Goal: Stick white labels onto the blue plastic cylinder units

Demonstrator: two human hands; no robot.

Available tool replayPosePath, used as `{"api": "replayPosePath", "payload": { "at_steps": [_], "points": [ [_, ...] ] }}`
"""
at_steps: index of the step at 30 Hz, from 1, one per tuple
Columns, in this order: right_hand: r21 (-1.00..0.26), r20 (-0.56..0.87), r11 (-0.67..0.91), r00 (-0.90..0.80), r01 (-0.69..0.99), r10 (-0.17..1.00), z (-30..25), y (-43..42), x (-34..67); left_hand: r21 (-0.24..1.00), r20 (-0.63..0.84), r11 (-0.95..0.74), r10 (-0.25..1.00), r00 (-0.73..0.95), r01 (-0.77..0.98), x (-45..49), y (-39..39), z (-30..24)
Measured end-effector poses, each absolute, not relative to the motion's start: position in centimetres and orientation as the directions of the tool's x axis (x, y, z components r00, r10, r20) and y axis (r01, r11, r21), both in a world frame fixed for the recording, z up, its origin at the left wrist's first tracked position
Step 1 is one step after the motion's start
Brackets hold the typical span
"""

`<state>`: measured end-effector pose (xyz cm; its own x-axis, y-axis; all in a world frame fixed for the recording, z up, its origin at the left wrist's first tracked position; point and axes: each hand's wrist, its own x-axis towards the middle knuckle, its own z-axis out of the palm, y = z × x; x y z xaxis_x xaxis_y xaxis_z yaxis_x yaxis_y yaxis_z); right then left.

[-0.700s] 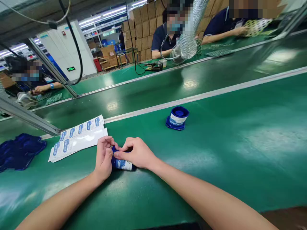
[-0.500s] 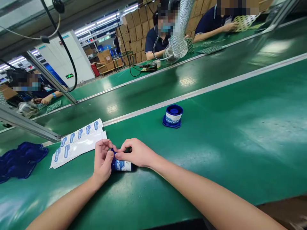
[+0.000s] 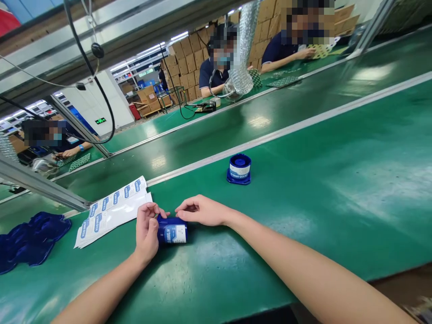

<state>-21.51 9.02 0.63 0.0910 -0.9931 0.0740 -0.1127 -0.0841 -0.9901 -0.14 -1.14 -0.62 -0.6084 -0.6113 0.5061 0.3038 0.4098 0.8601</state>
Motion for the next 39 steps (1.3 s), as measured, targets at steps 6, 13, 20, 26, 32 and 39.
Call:
{"api": "replayPosePath", "payload": {
  "at_steps": [6, 13, 20, 26, 32, 39],
  "points": [
    [-0.992, 0.113, -0.117, 0.072, -0.045, -0.991, 1.1, 8.5, -22.2, 0.824, 0.556, 0.538, -0.704, -0.441, 0.181, -0.6, -2.5, -0.1],
    [-0.991, 0.133, -0.132, 0.046, 0.007, -0.99, 2.5, 8.8, -25.1, 0.71, 0.674, 0.697, -0.632, -0.383, 0.1, -3.3, -3.9, 1.5],
    [-0.968, 0.241, -0.245, 0.077, -0.052, -0.967, 1.4, 6.8, -24.8, 0.58, 0.784, 0.808, -0.519, -0.339, 0.106, -4.3, -4.0, 1.5],
    [-0.97, 0.223, -0.228, 0.072, -0.081, -0.972, 1.9, 7.0, -25.1, 0.557, 0.787, 0.824, -0.481, -0.385, 0.108, -4.5, -3.3, 1.9],
    [-0.971, 0.212, -0.223, 0.114, -0.084, -0.97, 1.9, 6.6, -25.4, 0.556, 0.787, 0.824, -0.478, -0.39, 0.112, -4.4, -2.9, 2.0],
    [-0.975, 0.177, -0.188, 0.103, -0.115, -0.979, 2.3, 8.4, -25.4, 0.686, 0.668, 0.724, -0.586, -0.458, 0.073, -4.1, -2.0, 2.1]
  ]
}}
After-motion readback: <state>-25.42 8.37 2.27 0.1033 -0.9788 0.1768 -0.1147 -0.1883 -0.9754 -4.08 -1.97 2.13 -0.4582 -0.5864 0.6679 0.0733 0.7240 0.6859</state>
